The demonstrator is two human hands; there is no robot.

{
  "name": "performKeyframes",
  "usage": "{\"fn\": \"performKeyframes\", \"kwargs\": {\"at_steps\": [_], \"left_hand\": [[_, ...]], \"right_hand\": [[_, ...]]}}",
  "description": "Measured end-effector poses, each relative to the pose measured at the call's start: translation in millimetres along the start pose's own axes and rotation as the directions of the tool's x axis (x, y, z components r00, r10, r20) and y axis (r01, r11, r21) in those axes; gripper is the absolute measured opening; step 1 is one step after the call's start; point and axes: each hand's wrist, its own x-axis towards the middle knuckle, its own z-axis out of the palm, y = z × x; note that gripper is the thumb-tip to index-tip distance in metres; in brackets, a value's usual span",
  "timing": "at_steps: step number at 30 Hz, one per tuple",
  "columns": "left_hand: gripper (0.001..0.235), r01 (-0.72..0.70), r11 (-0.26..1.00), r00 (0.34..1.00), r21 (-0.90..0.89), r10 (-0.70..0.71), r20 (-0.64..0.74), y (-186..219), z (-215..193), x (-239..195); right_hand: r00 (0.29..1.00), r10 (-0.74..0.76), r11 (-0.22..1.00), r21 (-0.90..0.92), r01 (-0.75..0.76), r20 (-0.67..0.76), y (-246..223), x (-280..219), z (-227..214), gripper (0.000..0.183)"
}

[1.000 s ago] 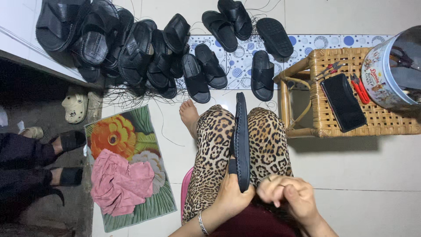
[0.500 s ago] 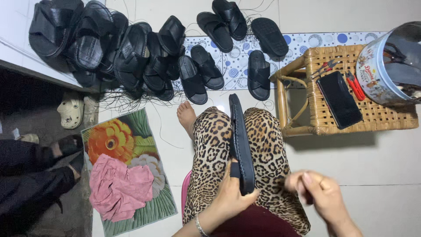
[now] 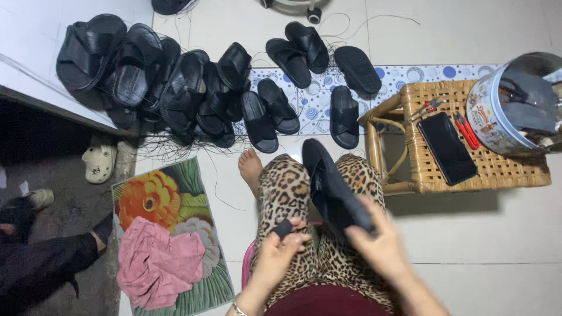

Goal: The person sits on a small stool and sews a black slipper using a needle and thread. They repeatedly push the needle through the slipper's strap and pull the thread to stitch it. After completing the stitching, they place the slipper on the floor with other slippers.

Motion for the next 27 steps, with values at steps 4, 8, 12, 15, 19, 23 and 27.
{"fn": "performKeyframes", "kwargs": {"at_steps": [4,8,12,15,19,23,27], "left_hand": [[0.034,0.058,0.984,0.995,-0.170,-0.072,-0.074,1.4,-28.8,2.6],[0.035,0.069,0.966,0.988,-0.250,-0.101,-0.117,5.8,-41.5,7.5],[0.037,0.068,0.964,0.993,-0.259,-0.089,-0.073,4.2,-41.8,10.0],[0.037,0.089,0.965,0.993,-0.246,-0.105,-0.052,4.2,-35.3,12.9],[0.038,0.103,0.969,0.994,-0.225,-0.110,-0.018,-0.2,-29.7,16.9],[0.040,0.140,0.970,0.988,-0.201,-0.150,-0.035,2.9,-27.1,17.2],[0.040,0.140,0.963,0.988,-0.230,-0.150,-0.029,5.9,-28.2,18.0]], "right_hand": [[0.996,0.034,0.620,0.780,-0.085,0.082,48.7,29.0,-51.1,0.069],[0.989,-0.073,0.427,0.900,-0.088,0.132,59.9,33.3,-56.4,0.071],[0.965,-0.213,0.237,0.966,-0.101,0.153,68.4,38.3,-51.6,0.082],[0.952,-0.259,0.173,0.978,-0.120,0.162,69.2,42.0,-52.7,0.083],[0.961,-0.257,0.135,0.988,-0.071,0.104,61.5,47.5,-57.3,0.085],[0.974,-0.222,0.121,0.992,-0.028,0.054,64.4,52.4,-60.0,0.089],[0.976,-0.212,0.154,0.988,-0.021,0.053,47.6,38.2,-54.1,0.089]]}}
